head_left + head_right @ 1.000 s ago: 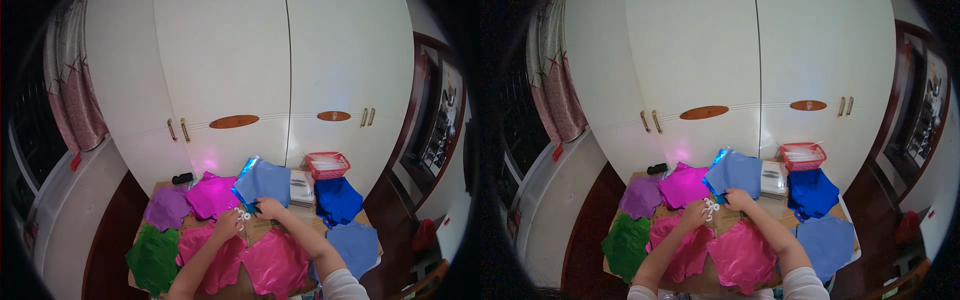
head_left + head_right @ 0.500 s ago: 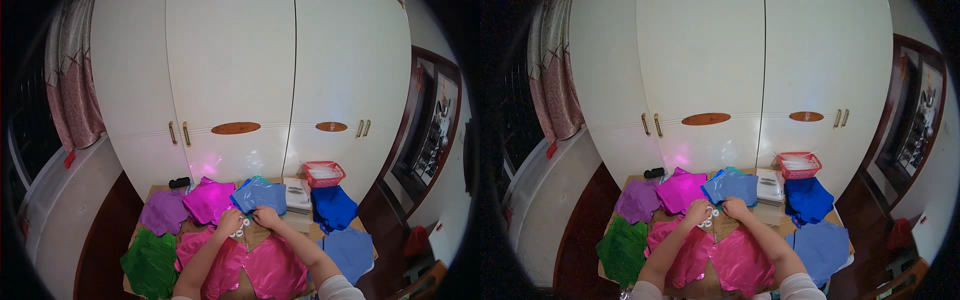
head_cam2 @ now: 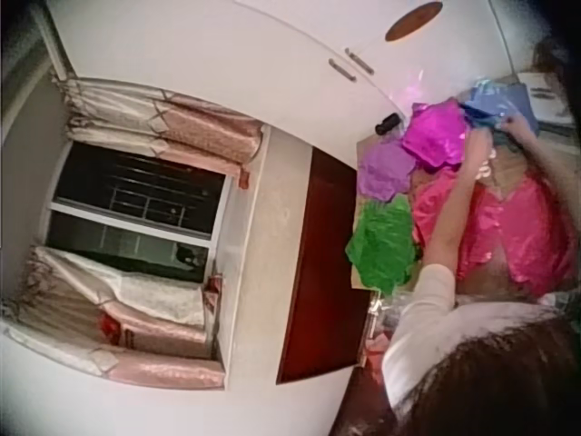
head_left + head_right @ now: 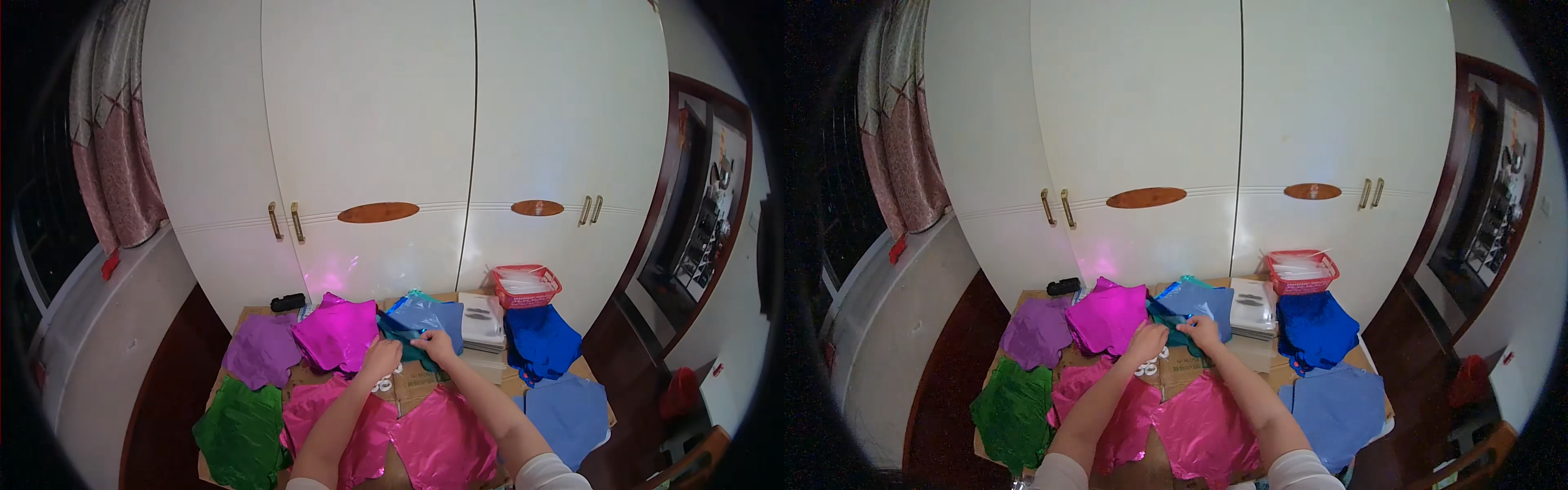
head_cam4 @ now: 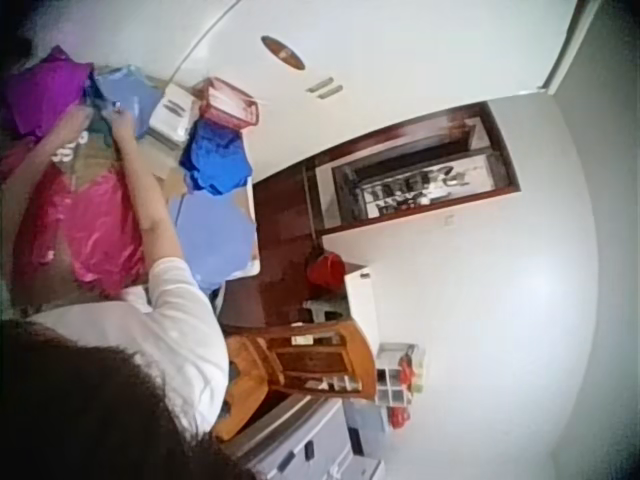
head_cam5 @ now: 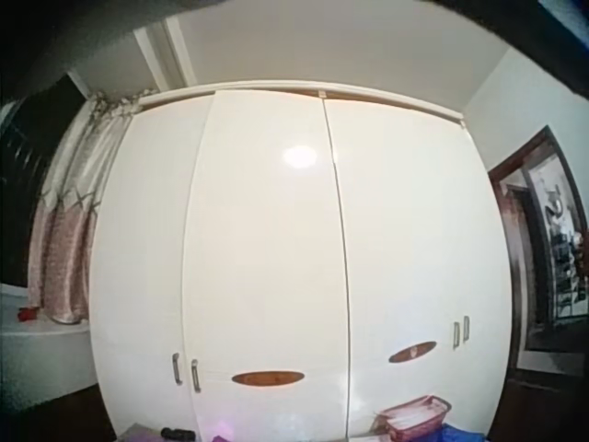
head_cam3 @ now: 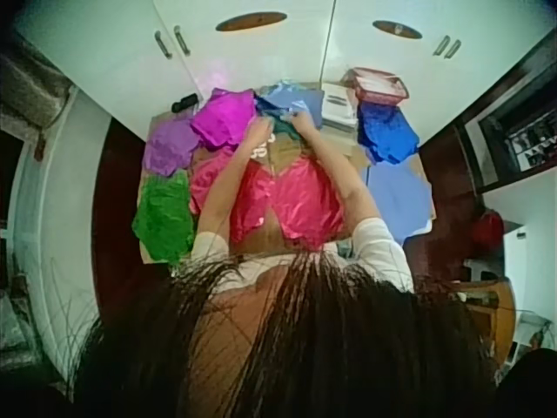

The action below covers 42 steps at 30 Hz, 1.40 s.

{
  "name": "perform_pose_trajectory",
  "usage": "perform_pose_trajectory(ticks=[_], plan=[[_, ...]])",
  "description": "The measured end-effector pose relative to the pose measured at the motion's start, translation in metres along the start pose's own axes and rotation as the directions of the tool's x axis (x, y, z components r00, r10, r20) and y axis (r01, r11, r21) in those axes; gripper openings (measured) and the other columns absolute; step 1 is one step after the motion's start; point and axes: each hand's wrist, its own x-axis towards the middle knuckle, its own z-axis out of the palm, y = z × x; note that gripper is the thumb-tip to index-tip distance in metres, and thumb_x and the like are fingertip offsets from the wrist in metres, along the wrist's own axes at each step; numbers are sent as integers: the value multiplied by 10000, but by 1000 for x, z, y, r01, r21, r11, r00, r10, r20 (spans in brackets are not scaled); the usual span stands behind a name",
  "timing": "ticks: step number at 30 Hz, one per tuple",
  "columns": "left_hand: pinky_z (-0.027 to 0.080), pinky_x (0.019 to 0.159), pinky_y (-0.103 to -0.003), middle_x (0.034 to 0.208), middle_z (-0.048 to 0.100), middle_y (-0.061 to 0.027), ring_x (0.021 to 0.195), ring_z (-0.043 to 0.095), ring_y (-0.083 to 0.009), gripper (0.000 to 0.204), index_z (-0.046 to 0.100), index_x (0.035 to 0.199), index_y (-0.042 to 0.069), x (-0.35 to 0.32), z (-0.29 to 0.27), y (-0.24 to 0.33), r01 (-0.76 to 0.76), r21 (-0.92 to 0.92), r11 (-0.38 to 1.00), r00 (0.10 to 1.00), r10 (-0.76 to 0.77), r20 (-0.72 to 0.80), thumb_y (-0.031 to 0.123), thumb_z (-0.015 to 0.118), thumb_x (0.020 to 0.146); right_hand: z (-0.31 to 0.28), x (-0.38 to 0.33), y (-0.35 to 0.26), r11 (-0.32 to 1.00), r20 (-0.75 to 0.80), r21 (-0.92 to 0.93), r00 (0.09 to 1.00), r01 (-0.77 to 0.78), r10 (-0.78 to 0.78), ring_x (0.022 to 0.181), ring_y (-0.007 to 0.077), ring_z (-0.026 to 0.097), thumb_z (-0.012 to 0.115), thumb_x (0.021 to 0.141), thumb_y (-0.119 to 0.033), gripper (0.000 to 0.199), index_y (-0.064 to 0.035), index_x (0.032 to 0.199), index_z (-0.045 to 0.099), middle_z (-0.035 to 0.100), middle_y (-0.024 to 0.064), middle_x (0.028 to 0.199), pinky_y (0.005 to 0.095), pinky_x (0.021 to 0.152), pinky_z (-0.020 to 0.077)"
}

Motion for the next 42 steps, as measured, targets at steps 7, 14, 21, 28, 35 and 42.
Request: perform_pose_trajectory(ticks=[7, 14, 21, 28, 35, 42], plan=[[243, 1036, -539, 1316, 425, -254, 1241, 387, -399, 468, 467, 1187, 50, 22, 23, -3, 9, 190, 982, 967, -57, 249, 396, 488, 873, -37, 57, 23, 719, -54, 643, 921, -264, 386, 644, 131, 505, 708, 757, -156, 153, -87, 712, 580, 548, 12, 688, 298, 554, 403], [119, 1062, -592, 1405, 297, -260, 1321, 262, -398, 622, 392, 1286, 82, 38, 15, 6, 71, 165, 984, 895, -136, 425, 512, 491, 849, -136, 102, 8, 685, -504, 722, 755, 101, 419, 806, 224, 559, 653, 815, -175, 186, -38, 924, 589, 604, 95, 864, 362, 698, 443], [134, 1051, -611, 1344, 400, -213, 1305, 309, -358, 514, 487, 1164, 76, 23, 7, -4, 95, 131, 987, 953, -129, 275, 462, 543, 830, -114, 86, -121, 686, -334, -517, 617, 512, -712, 835, 320, 594, 580, 746, -53, 246, -36, 991, 575, 623, 149, 924, 386, 745, 474], [236, 1007, -611, 1015, 606, -127, 1172, 461, -361, 239, 600, 854, 71, -64, -53, -23, 109, -55, 992, 978, -117, -170, 294, 624, 772, 24, 41, -179, 140, 338, -418, 297, 898, -893, 718, 283, 570, 534, 767, -118, 143, -89, 887, 605, 524, 96, 736, 409, 616, 474], [266, 1013, -571, 936, 622, -107, 1120, 500, -318, 200, 610, 820, 76, -147, -107, -80, 381, 72, 922, 917, -367, -155, 270, 612, 772, 142, -7, -117, 249, 601, -253, 354, 935, -717, 829, 266, 594, 566, 743, -190, 155, -53, 727, 638, 588, 95, 858, 388, 718, 491], [305, 997, -548, 924, 617, -110, 1036, 538, -300, 207, 608, 851, 73, -147, -109, -78, 387, 63, 920, 916, -376, -138, 263, 613, 771, 151, -15, -109, 330, 602, -326, 464, 886, -650, 886, 262, 590, 585, 719, -208, 154, -64, 714, 639, 598, 88, 915, 377, 736, 499]])
